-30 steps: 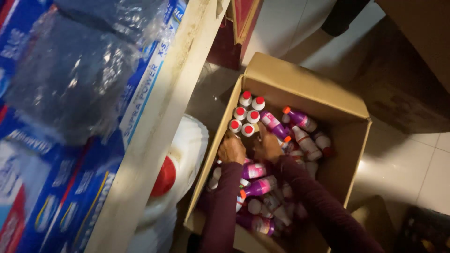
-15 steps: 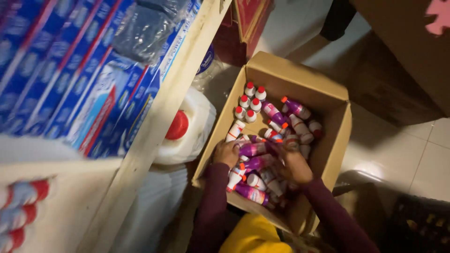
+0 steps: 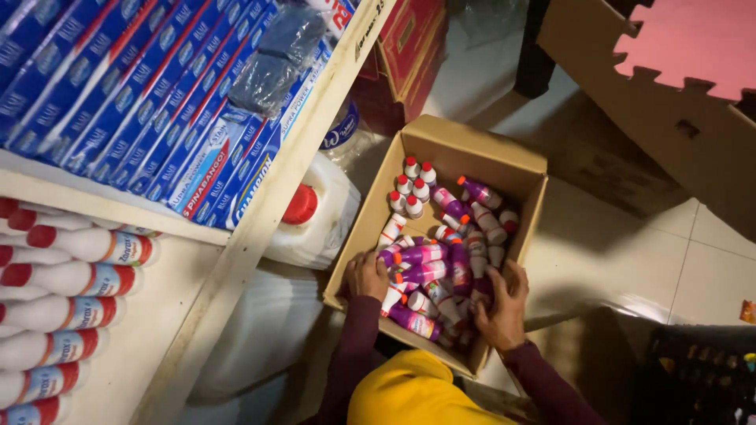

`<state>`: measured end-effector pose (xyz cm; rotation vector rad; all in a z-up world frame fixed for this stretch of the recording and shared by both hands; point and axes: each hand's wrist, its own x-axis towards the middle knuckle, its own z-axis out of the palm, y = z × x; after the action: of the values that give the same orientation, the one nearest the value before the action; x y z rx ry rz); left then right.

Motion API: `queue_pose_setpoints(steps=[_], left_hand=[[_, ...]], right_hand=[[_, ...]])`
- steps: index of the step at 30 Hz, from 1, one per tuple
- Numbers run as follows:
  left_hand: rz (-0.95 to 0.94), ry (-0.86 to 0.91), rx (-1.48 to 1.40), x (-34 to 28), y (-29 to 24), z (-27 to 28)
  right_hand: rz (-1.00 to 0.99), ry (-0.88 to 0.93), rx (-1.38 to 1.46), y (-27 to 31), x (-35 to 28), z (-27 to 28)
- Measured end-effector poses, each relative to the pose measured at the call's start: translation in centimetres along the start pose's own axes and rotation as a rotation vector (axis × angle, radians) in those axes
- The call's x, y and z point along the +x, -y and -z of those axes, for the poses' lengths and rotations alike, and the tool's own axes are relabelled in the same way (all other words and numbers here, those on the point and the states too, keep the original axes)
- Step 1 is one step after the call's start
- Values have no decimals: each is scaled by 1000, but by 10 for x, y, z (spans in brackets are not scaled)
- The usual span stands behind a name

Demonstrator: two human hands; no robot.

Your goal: Organizing and restocking bottles of bleach on a store shelf and in a cardboard box.

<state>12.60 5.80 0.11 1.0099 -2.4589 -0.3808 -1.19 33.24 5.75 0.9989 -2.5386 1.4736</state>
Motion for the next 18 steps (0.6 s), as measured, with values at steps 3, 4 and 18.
queue_pose_setpoints(steps=[3, 4, 18], left_hand=[[-47, -55, -6, 0, -17, 17], [-49, -57, -9, 5, -18, 20], [-111, 403, 115, 115, -44, 113]], right_hand=[[-11, 38, 29, -7, 4, -4], [-9, 35, 27, -9, 5, -6], [55, 52, -48, -11, 6, -27]])
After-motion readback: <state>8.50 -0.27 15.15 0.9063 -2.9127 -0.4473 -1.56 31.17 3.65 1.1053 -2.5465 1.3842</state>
